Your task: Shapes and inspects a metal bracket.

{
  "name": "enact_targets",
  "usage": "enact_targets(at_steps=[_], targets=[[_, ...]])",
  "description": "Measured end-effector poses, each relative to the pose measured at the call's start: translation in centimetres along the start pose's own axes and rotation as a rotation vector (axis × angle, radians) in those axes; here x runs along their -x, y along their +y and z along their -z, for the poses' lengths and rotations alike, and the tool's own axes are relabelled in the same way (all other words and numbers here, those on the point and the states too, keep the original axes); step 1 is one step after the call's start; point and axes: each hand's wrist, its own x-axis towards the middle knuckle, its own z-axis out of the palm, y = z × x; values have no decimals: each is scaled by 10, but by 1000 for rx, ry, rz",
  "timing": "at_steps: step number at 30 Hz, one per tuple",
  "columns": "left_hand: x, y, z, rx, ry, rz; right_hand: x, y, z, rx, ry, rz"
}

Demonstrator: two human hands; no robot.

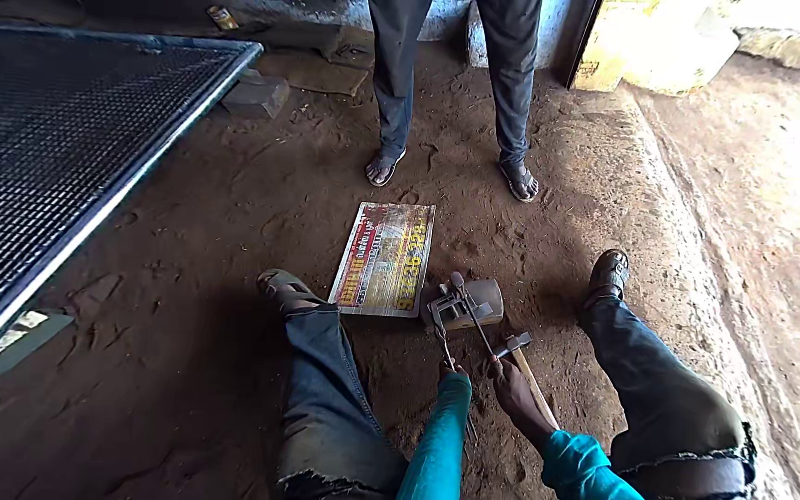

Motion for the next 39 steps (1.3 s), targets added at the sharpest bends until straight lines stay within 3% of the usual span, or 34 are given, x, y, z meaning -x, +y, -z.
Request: enact_targets(at_steps=[1, 3, 4, 7, 8, 9, 12, 15, 21, 26, 39], targets=[[-24, -18, -19, 34, -40, 15, 0, 0, -1, 17, -2, -16], [-59, -31, -25, 10, -273, 110, 0, -1, -3, 34, -2, -32], [-63, -34, -27, 8, -275, 118, 1, -1, -3, 40, -3, -33], [-26, -17, -20, 51, -22, 16, 3, -3, -2, 60, -4, -39], [-7, 11, 21, 22, -284, 97, 4, -3, -1, 60, -5, -39], [0, 25, 39, 20, -400, 150, 6, -2, -2, 59, -4, -33], [-36, -22, -17, 39, -151, 89, 5, 2, -3, 61, -11, -29], [-58, -32, -21, -5, -278, 119, 2, 5, -5, 67, -5, -31], [-74, -47, -39, 36, -219, 161, 6, 1, -9, 103, -22, -72], [-54, -29, -16, -22, -291, 126, 6, 5, -9, 54, -22, -59], [-50, -16, -10, -80, -312, 154, 3, 1, -3, 2, 62, -67]])
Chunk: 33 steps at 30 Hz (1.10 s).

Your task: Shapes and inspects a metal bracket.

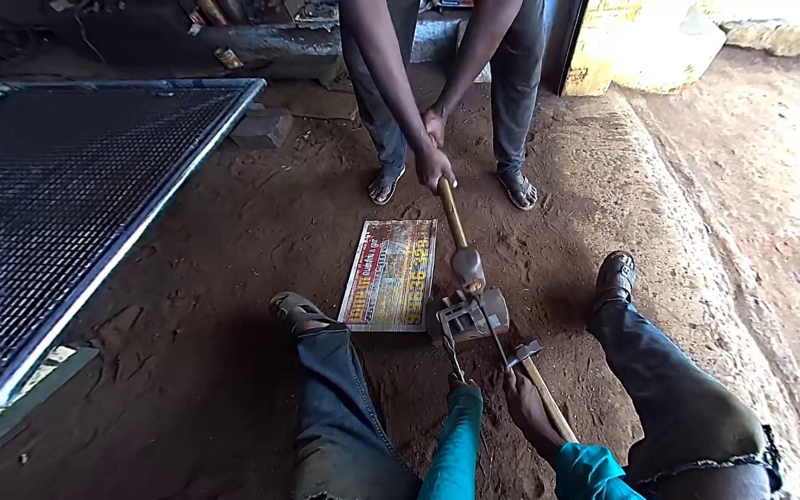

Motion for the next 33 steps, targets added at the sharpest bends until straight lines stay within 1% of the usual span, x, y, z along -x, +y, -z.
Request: enact_targets(at_steps=[2, 5, 8, 11, 13, 18, 21, 27, 33], targets=[[-8, -6, -5, 5, -25, -13, -9, 8, 7, -68, 68, 0], [-25, -17, -17, 36, 9, -25, -18, 20, 22, -81, 98, -26], [-12, -15, -6, 72, -35, -43, -14, 21, 28, -113, 88, -9], [-1, -17, -6, 210, -20, -53, -8, 15, 29, -149, 49, 33], [1, -15, -7, 245, -21, -45, -9, 13, 26, -166, 17, 66], [6, -7, -10, 209, -19, -20, -9, 13, 19, -71, -84, 87], [7, -6, -20, 221, 10, -10, -5, 13, 17, -10, -125, 79], [8, -5, -25, 185, 32, 14, 3, 1, 20, 114, -135, 21], [-4, -12, -29, 178, 53, 6, 1, 3, 22, 112, -147, 51]])
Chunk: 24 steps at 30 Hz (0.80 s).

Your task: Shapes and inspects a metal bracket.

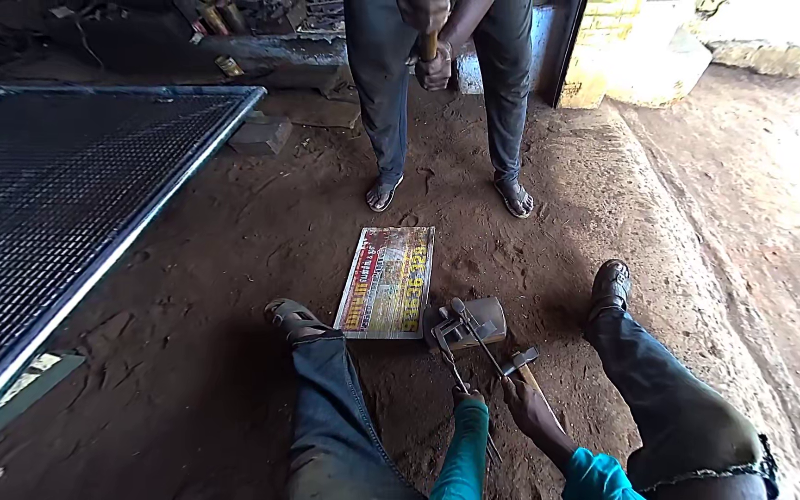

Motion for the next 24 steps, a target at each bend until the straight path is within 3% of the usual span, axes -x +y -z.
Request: enact_targets(at_steps=[17, 24], targets=[[-9, -1, -1, -54, -8, -27, -3, 5, -7, 31, 2, -27], [-4, 10, 15, 4, -90, -44, -12, 16, 14, -59, 228, -85]])
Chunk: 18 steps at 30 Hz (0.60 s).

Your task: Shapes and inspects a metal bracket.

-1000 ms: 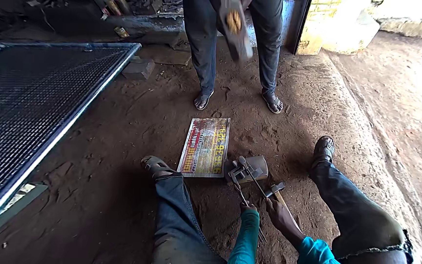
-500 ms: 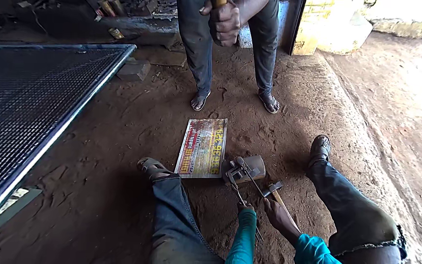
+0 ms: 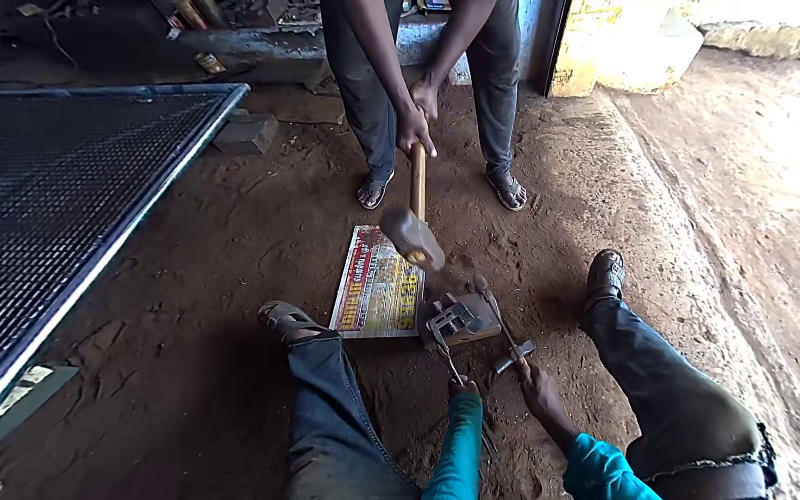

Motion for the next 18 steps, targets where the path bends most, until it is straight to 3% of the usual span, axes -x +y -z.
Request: enact_targets(at_steps=[4, 6, 9, 12, 15, 17, 18], targets=[[11, -2, 33, 259, -183, 60, -28, 33, 3, 127, 138, -135], [23, -3, 52, 585, -401, 101, -47, 62, -1, 218, 148, -254], [43, -7, 75, 953, -779, -5, -71, 95, -16, 274, 222, -343], [53, -5, 87, 1083, -968, -100, -83, 55, -22, 72, 308, -28], [57, -5, 91, 1039, -943, -97, -84, -26, -28, -413, 47, 439], [57, -6, 90, 960, -870, -52, -77, -68, -30, -475, -86, 665], [55, -8, 89, 907, -882, -68, -71, -84, -30, -436, -68, 724]])
